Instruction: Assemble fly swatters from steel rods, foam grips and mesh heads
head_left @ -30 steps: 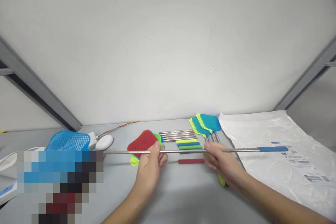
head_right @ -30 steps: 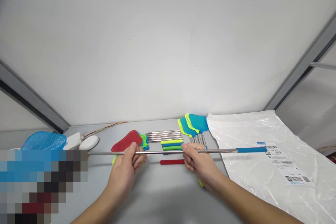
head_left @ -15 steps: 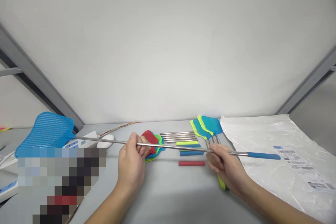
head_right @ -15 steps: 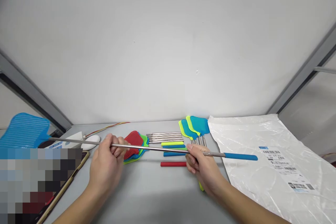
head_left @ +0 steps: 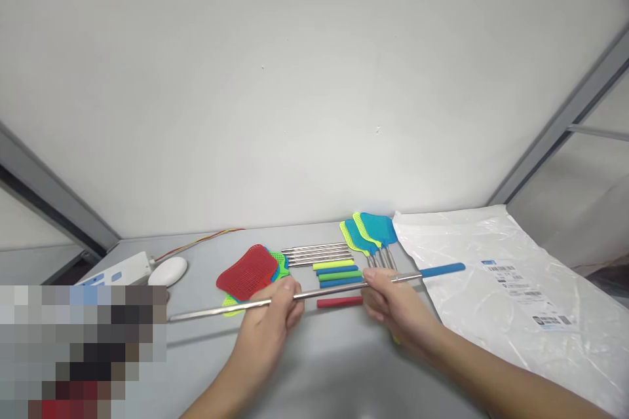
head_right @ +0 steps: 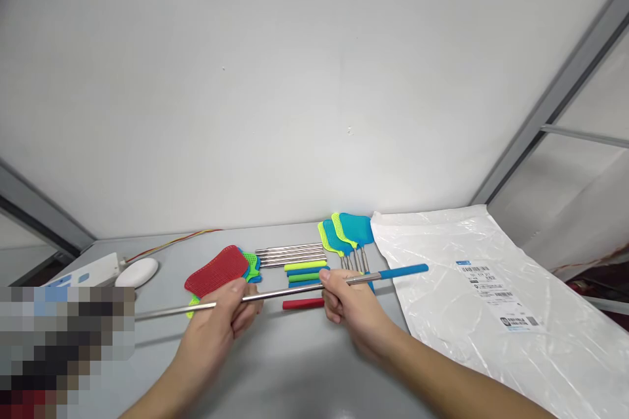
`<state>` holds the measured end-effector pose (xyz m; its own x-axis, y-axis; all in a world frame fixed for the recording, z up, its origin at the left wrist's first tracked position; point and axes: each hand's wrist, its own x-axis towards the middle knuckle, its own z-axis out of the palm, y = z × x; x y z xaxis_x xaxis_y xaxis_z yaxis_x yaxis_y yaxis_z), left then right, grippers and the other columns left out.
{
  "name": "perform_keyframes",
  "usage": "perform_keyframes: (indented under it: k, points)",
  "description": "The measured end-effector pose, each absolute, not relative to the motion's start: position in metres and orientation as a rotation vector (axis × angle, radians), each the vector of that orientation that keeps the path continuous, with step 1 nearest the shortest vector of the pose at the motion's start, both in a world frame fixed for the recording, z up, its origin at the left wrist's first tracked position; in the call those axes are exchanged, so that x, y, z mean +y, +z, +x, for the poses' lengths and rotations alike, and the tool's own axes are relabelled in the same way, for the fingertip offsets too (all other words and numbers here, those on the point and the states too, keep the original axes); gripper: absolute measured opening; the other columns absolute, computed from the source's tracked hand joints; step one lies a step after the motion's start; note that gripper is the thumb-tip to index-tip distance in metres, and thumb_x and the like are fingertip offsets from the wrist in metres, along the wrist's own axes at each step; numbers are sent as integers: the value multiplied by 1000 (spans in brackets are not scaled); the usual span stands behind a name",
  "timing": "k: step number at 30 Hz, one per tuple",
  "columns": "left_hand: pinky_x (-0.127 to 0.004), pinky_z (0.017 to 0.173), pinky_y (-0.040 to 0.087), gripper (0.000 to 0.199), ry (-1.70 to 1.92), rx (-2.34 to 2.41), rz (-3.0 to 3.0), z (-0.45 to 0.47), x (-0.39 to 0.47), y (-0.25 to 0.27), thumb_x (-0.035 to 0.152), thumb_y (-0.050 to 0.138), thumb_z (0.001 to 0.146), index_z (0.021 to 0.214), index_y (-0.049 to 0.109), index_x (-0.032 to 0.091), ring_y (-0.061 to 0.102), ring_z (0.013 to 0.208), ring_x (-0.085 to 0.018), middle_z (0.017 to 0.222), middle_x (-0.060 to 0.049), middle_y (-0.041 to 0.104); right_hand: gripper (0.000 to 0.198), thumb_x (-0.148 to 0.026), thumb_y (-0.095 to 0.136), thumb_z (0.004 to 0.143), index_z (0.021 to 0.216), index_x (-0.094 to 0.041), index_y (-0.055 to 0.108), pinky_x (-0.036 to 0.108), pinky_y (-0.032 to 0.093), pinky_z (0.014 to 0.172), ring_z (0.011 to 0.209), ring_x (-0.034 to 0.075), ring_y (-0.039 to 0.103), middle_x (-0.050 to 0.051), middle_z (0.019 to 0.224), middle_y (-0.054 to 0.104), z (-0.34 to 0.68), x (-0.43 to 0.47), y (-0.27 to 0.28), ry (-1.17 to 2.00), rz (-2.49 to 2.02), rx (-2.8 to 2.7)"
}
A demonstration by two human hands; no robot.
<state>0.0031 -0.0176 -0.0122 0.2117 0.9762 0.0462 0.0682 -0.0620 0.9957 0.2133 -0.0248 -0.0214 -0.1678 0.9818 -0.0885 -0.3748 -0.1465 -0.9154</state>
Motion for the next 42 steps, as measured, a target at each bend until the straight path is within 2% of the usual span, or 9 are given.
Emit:
perform_keyframes:
  k: [7,15,21,23,27,34,42]
  points:
    - [-28,53,22,48,1191,1162,1161,-10,-1,4,52,41,90,55,29,21,28,57,-14,57,3,24,50,-47,59,86,54,-21,31,24,20,46,48,8,20,-8,50,24,218,-21,-14,1506,-980,-950]
    - [-27,55,29,49,1340,1095,1115,-11,0,-2,49,41,92,54,27,21,32,59,-15,56,2,27,49,-45,57,88,51,-20,38,24,22,47,48,9,19,-8,46,24,228,-15,-18,1545,-889,-893]
    - [-27,54,29,47,1087,1079,1365,-5,-8,-12,49,37,93,56,37,21,34,55,-14,53,1,39,49,-46,55,89,51,-20,39,25,23,46,46,8,21,-7,46,27,220,-24,-24,1621,-899,-964]
    - [-27,54,28,47,1045,1088,1389,-6,-6,-12,47,36,94,56,37,20,33,54,-14,52,1,38,50,-48,55,88,51,-20,36,25,23,46,47,9,20,-7,46,25,218,-25,-25,1578,-945,-938]
    - [-26,51,25,45,1144,1201,1303,-12,2,-6,44,39,93,55,33,20,30,54,-13,53,2,32,51,-50,59,85,53,-21,33,25,24,48,51,10,20,-7,52,22,221,-22,-23,1510,-1021,-828]
    - [-26,49,26,44,1331,1150,1238,-22,12,6,38,41,90,51,33,20,29,53,-14,52,1,30,48,-46,65,82,55,-21,33,25,22,46,51,10,18,-7,55,23,225,-17,-14,1437,-989,-774]
    - [-27,48,26,45,1449,1145,1214,-26,14,11,40,43,90,51,33,21,28,52,-14,52,2,31,51,-46,60,85,51,-21,32,27,23,47,49,9,18,-7,50,20,239,-7,-13,1390,-929,-879]
